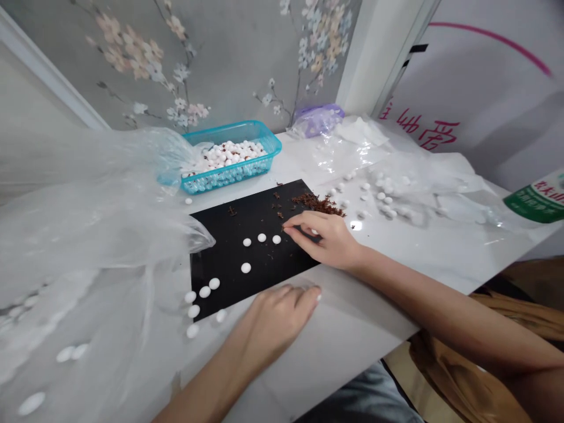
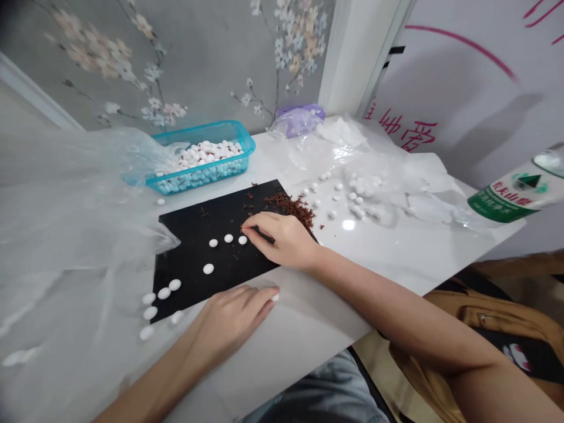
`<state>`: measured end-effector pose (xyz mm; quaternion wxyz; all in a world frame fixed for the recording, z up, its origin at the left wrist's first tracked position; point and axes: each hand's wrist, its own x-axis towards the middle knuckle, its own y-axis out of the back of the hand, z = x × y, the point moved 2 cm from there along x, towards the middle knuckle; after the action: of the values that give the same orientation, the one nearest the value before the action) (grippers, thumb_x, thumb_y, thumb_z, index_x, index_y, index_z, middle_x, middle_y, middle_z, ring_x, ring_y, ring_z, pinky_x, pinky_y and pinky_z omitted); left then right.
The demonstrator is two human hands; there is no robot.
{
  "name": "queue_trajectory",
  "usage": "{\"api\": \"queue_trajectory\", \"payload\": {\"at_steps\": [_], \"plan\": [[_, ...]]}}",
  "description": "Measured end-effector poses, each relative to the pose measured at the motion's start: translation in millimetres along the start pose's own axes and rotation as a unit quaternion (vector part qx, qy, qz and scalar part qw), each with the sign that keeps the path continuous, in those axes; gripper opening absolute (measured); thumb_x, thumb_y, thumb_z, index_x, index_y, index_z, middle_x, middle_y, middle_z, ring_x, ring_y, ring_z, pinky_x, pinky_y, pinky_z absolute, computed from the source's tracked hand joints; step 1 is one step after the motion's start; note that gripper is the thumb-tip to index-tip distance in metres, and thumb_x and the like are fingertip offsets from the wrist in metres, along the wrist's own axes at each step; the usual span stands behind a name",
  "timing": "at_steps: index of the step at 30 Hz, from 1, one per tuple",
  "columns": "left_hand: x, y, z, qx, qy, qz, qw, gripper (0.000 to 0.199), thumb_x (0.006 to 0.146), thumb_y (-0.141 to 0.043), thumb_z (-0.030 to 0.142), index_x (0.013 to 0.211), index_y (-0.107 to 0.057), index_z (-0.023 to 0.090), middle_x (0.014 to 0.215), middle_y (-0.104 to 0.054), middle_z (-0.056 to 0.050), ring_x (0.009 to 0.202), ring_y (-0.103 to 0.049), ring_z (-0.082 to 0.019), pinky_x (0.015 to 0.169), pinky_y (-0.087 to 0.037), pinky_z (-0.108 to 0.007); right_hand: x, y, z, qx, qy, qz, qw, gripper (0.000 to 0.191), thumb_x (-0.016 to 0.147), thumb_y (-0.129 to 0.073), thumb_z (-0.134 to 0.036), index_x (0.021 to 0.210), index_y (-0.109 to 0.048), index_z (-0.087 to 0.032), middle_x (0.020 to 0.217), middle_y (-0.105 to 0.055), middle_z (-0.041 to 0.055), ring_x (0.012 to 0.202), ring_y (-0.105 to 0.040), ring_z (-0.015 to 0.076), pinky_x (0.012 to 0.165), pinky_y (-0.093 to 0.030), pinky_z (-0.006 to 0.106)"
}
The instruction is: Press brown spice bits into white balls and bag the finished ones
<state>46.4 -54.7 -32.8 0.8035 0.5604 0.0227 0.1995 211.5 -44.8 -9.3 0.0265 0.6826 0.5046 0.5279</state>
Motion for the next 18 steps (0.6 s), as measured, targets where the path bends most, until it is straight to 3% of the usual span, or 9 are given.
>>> {"api": "queue_trajectory", "payload": {"at_steps": [2,4,8,11,18], "plan": [[0,2.2,-3,-0.05,0.06,-0.007,0.997,0.022,0.093,-0.039,0.025,0.101,-0.059,0.023,0.062,-0.056,0.004,0.055,-0.053,-0.01,0.05,-0.035,-0.02,1,2,0,-0.006,0.004,0.03,1.0,0.006,0.085,-0.055,-0.015,0.086,-0.061,-0.017,0.073,-0.064,0.0,0.049,-0.044,0.0062,0.05,-0.039,0.019],[2,9.6,-9,-0.161,0.158,0.007,0.974,0.02,0.092,-0.043,0.032,0.1,-0.059,0.023,0.056,-0.046,0.007,0.049,-0.046,-0.008,0.048,-0.032,-0.018,1,4,-2,-0.011,0.008,0.062,0.998,0.006,0.084,-0.056,-0.014,0.086,-0.06,-0.017,0.071,-0.064,-0.0008,0.048,-0.042,0.0058,0.048,-0.038,0.019],[8,23.0,-21,-0.384,0.325,0.133,0.854,0.026,0.087,-0.049,0.044,0.095,-0.057,0.02,0.051,-0.032,0.009,0.045,-0.03,-0.007,0.043,-0.025,-0.017,-1,3,-11,-0.001,0.016,0.083,0.996,0.006,0.084,-0.056,-0.014,0.087,-0.06,-0.017,0.069,-0.062,-0.0011,0.049,-0.044,0.0056,0.048,-0.038,0.019],[11,23.9,-25,-0.462,0.355,0.167,0.795,0.03,0.084,-0.053,0.046,0.093,-0.057,0.018,0.049,-0.031,0.01,0.044,-0.026,-0.006,0.042,-0.022,-0.017,-3,-2,-18,0.015,0.038,0.061,0.997,0.006,0.085,-0.055,-0.013,0.086,-0.059,-0.016,0.066,-0.061,-0.0007,0.051,-0.048,0.0057,0.048,-0.038,0.018],[9,22.7,-26,-0.485,0.364,0.192,0.772,0.03,0.082,-0.057,0.044,0.093,-0.06,0.016,0.047,-0.033,0.01,0.044,-0.025,-0.005,0.042,-0.02,-0.018,-4,-7,-21,0.011,0.042,0.041,0.998,0.007,0.083,-0.054,-0.011,0.082,-0.058,-0.016,0.064,-0.061,-0.0009,0.054,-0.053,0.0054,0.049,-0.04,0.016]]}}
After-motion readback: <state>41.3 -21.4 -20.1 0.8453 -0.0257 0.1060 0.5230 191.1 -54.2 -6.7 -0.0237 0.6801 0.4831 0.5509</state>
